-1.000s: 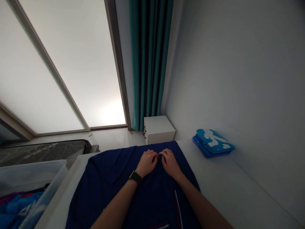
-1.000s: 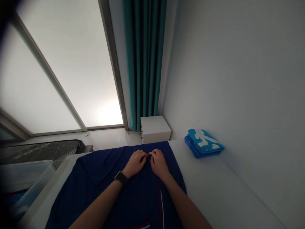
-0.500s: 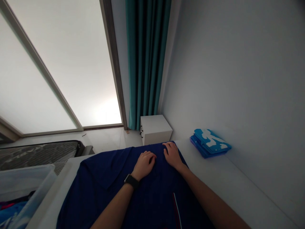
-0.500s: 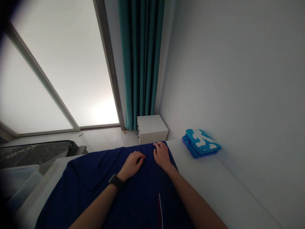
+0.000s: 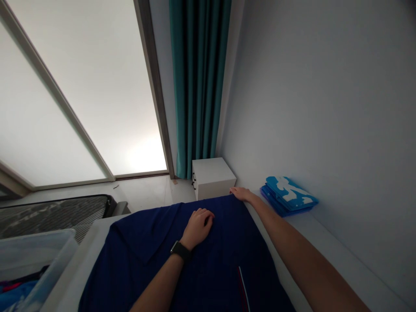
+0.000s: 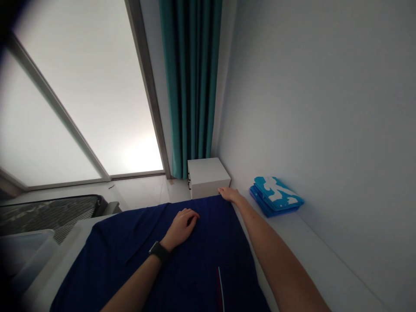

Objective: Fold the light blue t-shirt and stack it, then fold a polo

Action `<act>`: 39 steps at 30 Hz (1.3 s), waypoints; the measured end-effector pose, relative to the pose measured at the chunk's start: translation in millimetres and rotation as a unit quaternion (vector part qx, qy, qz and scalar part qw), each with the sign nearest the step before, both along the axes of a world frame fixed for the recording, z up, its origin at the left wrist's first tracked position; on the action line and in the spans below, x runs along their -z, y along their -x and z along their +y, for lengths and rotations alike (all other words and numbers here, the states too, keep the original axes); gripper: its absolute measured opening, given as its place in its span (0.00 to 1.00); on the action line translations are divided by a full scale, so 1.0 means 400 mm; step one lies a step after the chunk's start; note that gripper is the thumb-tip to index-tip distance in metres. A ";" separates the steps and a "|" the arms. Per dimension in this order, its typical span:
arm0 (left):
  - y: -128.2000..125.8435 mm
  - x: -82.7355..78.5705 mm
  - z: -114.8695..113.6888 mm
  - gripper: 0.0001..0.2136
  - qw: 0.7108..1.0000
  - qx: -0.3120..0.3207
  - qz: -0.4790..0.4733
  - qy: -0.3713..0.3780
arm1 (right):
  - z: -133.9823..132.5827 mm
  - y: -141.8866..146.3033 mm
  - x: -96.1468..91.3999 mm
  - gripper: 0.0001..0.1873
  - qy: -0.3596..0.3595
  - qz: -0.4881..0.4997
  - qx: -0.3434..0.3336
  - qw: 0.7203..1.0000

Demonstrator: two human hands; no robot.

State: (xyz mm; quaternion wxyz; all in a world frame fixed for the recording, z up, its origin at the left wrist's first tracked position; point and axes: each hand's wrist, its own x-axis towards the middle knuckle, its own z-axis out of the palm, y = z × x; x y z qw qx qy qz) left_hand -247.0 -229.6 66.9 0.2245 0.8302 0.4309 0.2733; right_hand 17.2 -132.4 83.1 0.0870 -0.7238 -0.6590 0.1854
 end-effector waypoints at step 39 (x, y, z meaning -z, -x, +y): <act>-0.003 -0.004 -0.015 0.15 0.993 0.045 0.084 -0.068 | -0.083 0.096 0.063 0.08 -0.107 0.076 0.053 0.990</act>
